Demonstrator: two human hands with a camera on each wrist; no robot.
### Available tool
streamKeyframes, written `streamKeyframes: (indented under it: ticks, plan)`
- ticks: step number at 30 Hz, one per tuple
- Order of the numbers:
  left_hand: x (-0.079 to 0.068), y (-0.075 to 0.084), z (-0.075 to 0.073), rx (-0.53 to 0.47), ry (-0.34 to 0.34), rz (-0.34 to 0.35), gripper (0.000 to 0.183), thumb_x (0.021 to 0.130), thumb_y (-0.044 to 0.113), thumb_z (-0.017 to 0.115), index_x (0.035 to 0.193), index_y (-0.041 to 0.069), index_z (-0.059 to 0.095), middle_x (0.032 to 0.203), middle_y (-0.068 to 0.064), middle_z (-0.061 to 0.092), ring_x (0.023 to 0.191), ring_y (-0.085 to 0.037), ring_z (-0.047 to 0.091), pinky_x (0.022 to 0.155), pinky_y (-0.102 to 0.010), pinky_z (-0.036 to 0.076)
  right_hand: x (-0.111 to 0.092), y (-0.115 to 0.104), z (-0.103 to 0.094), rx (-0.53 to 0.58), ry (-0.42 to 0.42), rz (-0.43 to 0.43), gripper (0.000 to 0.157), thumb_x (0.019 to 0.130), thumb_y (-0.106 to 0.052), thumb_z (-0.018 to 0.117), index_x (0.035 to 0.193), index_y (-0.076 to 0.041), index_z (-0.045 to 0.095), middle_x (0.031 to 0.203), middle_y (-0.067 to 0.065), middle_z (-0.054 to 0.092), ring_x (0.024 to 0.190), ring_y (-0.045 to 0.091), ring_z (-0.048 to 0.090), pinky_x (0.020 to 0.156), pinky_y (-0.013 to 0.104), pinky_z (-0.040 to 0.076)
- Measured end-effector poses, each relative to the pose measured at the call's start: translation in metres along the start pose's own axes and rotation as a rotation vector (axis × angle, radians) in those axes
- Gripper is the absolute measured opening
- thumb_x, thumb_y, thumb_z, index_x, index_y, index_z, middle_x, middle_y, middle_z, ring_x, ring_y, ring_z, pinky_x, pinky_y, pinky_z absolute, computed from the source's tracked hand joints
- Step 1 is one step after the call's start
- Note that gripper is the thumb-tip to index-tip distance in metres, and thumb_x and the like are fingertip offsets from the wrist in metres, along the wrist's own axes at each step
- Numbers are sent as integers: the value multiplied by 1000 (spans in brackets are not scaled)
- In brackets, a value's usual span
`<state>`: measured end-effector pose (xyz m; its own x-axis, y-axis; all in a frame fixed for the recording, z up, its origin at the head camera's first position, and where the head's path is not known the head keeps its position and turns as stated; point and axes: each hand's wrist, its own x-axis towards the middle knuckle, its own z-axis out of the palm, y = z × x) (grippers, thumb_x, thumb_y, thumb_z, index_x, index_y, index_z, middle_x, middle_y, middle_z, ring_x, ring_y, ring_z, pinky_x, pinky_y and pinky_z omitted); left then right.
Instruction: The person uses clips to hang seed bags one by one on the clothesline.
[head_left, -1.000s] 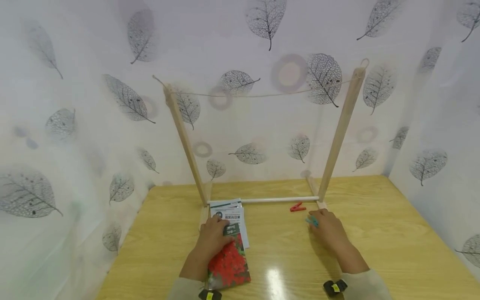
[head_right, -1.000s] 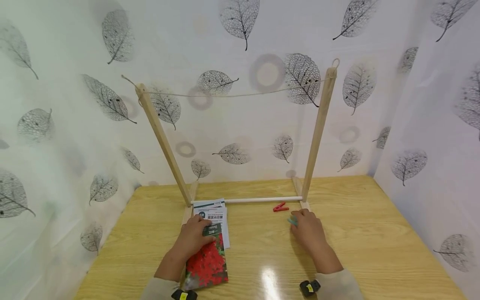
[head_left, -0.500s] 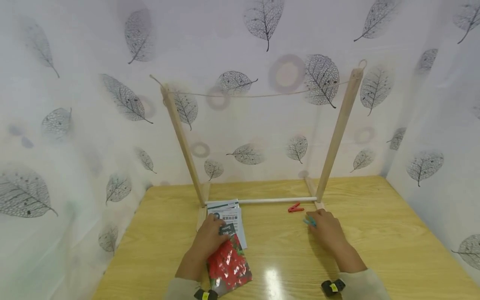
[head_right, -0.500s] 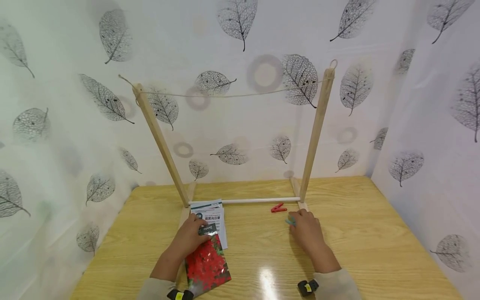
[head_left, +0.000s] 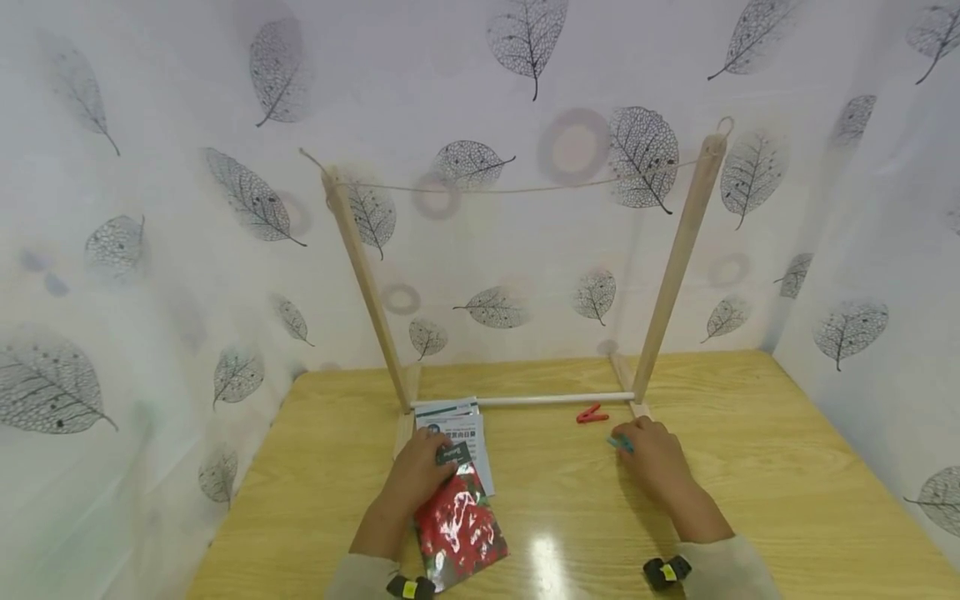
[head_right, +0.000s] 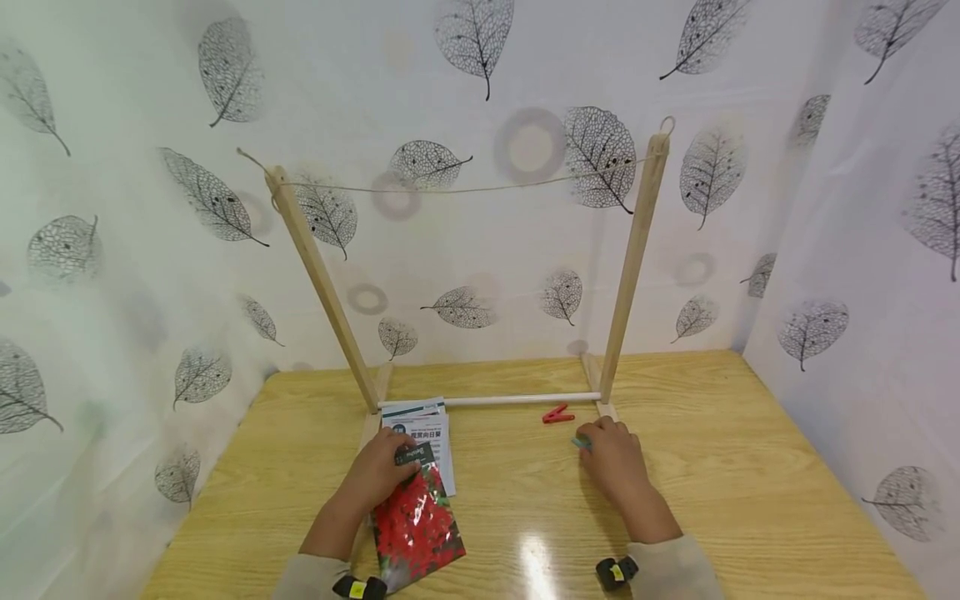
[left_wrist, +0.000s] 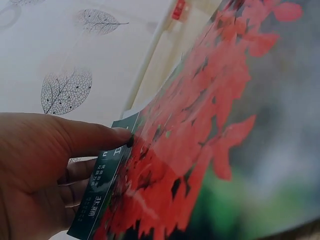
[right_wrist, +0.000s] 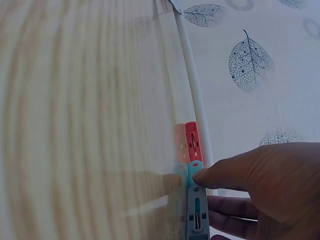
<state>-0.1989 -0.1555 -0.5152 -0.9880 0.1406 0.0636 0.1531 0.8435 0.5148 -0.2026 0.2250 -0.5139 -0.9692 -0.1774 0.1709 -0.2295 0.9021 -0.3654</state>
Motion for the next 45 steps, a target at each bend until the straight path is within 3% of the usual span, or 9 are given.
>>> streamKeyframes:
  ticks: [7,16,21,24,31,37,41,45]
  plan:
    - [1,2,-4,-57,-24,-28,30,88,21,76,111,5,66,117,-16,69,109,-34,65,98,-53,52,2,0,-1,12,-22,18,18,92,-13,70,108,-7,75,104,13,66,93,34,61,76,51,49]
    - [3,4,-9,-132,-49,-109,28,90,20,73,113,9,61,108,-10,70,94,-22,65,85,-44,55,3,3,0,61,-31,24,16,91,-15,73,103,-7,76,103,13,69,94,35,67,82,57,53]
    - [2,5,-10,-168,-57,-138,29,92,21,71,116,11,59,108,-10,70,92,-20,64,80,-41,55,5,5,1,88,-16,27,15,90,-15,74,102,-6,76,101,12,69,89,31,68,79,53,55]
    - [2,4,-9,-195,-53,-132,30,91,21,72,117,12,59,106,-10,70,91,-20,64,79,-40,55,6,5,1,101,-17,27,16,91,-13,72,105,-5,74,101,12,68,88,28,67,78,51,56]
    - [3,3,-10,-238,-42,-106,37,91,19,71,127,10,65,118,-13,70,101,-23,64,91,-49,54,6,5,2,143,-36,37,30,93,-11,70,122,-2,67,110,17,66,100,35,67,85,53,57]
    - [4,3,-12,-288,-37,-109,27,92,19,71,116,10,66,107,-7,69,93,-18,61,83,-40,54,8,2,0,164,-31,48,44,93,-12,71,134,-1,59,114,17,66,97,29,66,79,47,57]
    - [4,1,-11,-348,-38,-127,23,92,18,71,113,12,64,103,-5,69,90,-16,60,77,-33,53,8,0,-2,175,-21,43,46,93,-12,71,135,1,58,113,17,66,93,27,66,76,44,57]
    - [3,1,-11,-404,-31,-120,22,91,16,71,111,12,63,105,-6,72,91,-16,62,78,-34,54,9,-1,-3,177,9,28,45,93,-11,70,134,4,58,111,19,65,93,30,67,75,44,57]
